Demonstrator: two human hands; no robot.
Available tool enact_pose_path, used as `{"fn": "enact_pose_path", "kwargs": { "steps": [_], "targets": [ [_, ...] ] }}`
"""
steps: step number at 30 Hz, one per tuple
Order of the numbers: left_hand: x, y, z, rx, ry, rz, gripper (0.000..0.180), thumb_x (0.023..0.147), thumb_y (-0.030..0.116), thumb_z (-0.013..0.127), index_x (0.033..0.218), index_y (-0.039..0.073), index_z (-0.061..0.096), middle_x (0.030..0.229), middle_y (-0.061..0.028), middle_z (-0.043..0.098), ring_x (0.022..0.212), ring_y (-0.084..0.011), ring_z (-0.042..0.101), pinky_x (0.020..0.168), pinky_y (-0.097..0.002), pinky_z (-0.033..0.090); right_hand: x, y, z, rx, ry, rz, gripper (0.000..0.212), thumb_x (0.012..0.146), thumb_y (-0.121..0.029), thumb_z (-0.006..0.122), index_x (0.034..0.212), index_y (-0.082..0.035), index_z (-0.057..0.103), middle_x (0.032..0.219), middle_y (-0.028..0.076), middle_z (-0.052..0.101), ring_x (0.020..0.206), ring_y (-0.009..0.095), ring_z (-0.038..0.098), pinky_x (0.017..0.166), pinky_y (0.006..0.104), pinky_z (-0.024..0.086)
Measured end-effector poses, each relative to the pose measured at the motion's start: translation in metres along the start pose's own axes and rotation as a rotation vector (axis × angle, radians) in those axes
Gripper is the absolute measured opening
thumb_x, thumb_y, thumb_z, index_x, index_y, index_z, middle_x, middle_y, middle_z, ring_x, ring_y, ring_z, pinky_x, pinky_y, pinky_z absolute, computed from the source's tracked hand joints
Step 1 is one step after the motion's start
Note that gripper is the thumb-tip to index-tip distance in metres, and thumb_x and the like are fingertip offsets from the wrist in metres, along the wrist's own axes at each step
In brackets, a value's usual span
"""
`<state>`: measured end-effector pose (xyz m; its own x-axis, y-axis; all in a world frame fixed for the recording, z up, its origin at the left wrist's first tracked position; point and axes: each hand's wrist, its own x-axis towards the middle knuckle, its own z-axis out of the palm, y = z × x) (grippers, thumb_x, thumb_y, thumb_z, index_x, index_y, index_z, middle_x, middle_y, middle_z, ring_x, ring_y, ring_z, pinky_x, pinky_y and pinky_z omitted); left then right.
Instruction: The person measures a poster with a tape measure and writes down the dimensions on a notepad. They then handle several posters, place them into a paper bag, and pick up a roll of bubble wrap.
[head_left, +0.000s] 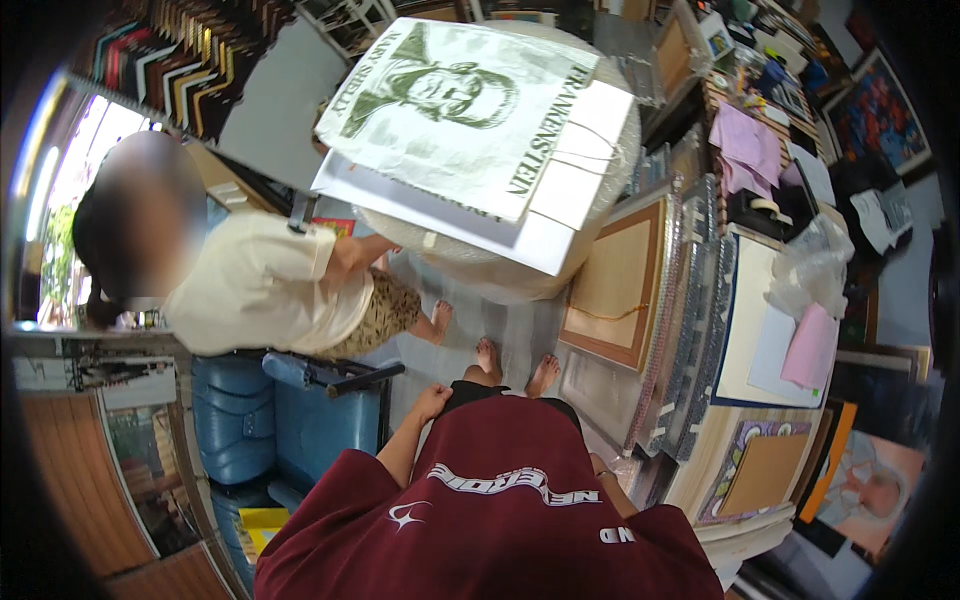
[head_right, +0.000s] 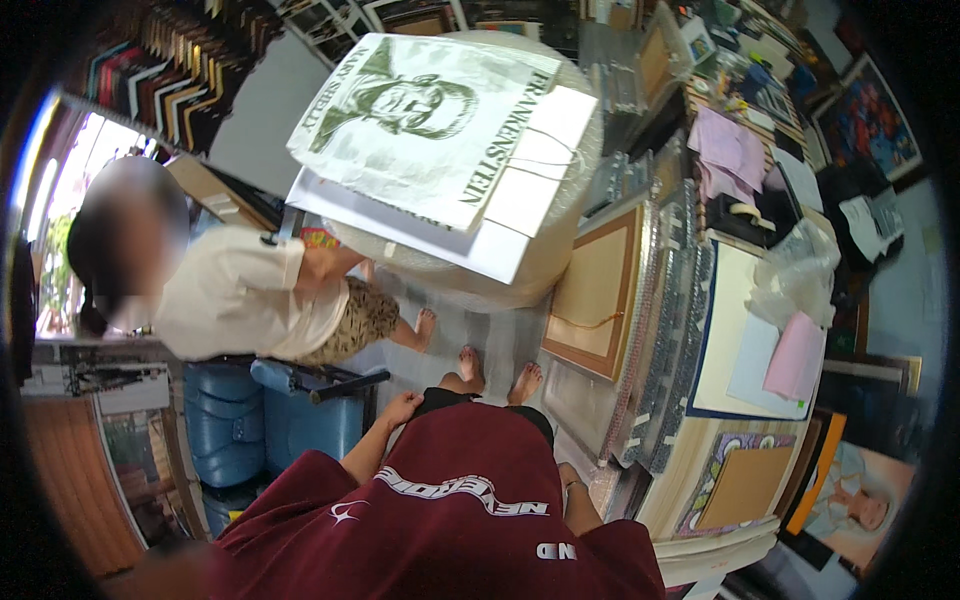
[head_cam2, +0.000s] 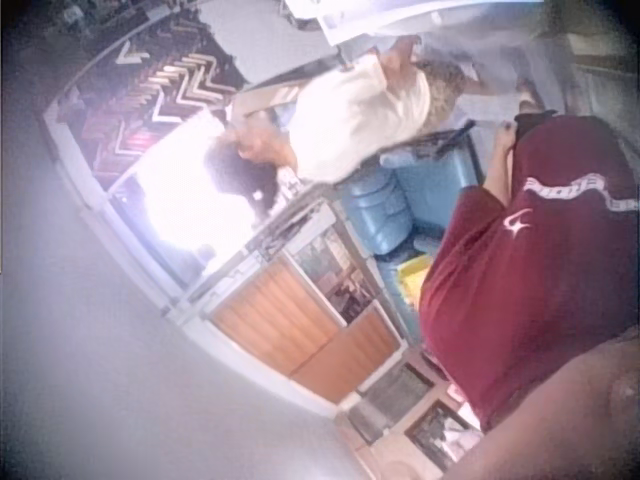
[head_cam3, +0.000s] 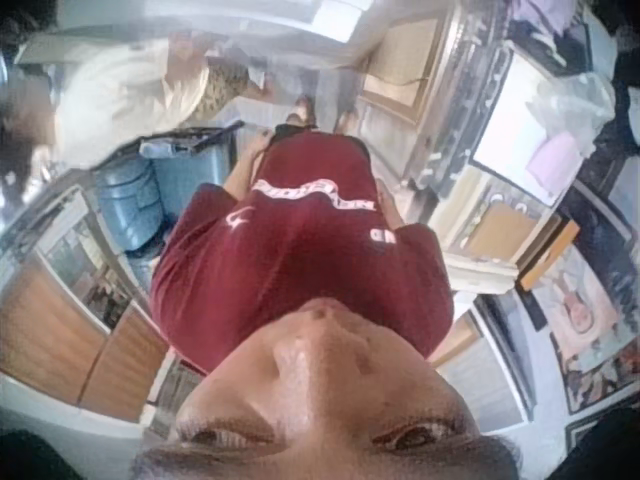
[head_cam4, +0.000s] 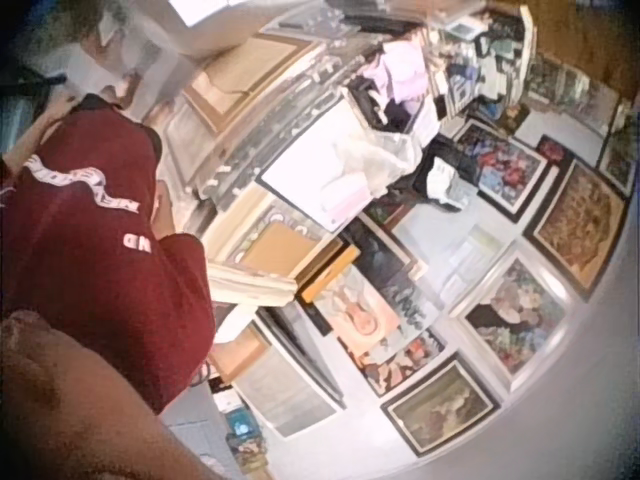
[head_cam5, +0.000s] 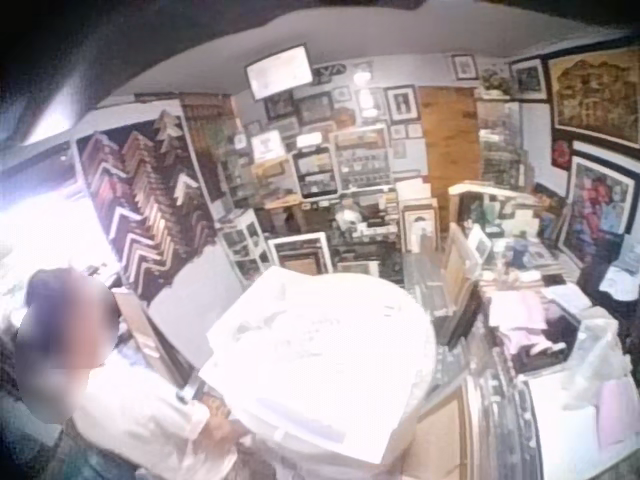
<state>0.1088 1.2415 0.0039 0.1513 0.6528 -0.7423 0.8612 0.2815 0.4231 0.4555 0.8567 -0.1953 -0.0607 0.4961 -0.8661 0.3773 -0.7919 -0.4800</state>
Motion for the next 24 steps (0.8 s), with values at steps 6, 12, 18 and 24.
{"fn": "enact_pose_path", "kwargs": {
  "steps": [6,12,18,24],
  "targets": [
    [-0.020,-0.043,-0.005,-0.045,0.110,-0.101,0.046,0.094,0.045,0.059,0.112,0.003,0.067,0.104,-0.0211,0.071,0.103,-0.0360,0.068,0.092,-0.0416,0.050,0.000,-0.033,-0.037,-0.236,-0.153,-0.202,0.055,0.085,-0.047,0.063,0.099,0.005,0.073,0.107,0.031,0.068,0.107,0.039,0.067,0.086,0.0448,0.051],
    [-0.033,-0.097,0.000,-0.145,0.162,-0.226,0.048,0.093,0.047,0.059,0.111,0.003,0.068,0.105,-0.0221,0.071,0.104,-0.0371,0.067,0.091,-0.0435,0.050,0.001,-0.093,-0.067,-0.300,-0.162,-0.104,0.054,0.086,-0.047,0.062,0.099,0.004,0.073,0.107,0.031,0.068,0.106,0.039,0.067,0.085,0.0449,0.051],
    [-0.017,-0.151,-0.028,-0.308,0.160,-0.243,0.048,0.092,0.045,0.058,0.109,0.002,0.068,0.105,-0.0234,0.071,0.103,-0.0380,0.067,0.091,-0.0435,0.051,0.021,-0.168,-0.058,-0.298,-0.081,-0.048,0.054,0.086,-0.047,0.061,0.099,0.004,0.073,0.107,0.030,0.068,0.105,0.039,0.068,0.085,0.0450,0.052],
    [-0.006,-0.226,-0.084,-0.424,0.210,-0.203,0.046,0.094,0.042,0.056,0.105,0.000,0.068,0.097,-0.0221,0.072,0.095,-0.0363,0.069,0.086,-0.0429,0.051,0.057,-0.248,-0.026,-0.278,-0.005,-0.069,0.053,0.087,-0.047,0.061,0.099,0.004,0.073,0.107,0.030,0.068,0.104,0.039,0.068,0.084,0.0451,0.052]
  ]
}}
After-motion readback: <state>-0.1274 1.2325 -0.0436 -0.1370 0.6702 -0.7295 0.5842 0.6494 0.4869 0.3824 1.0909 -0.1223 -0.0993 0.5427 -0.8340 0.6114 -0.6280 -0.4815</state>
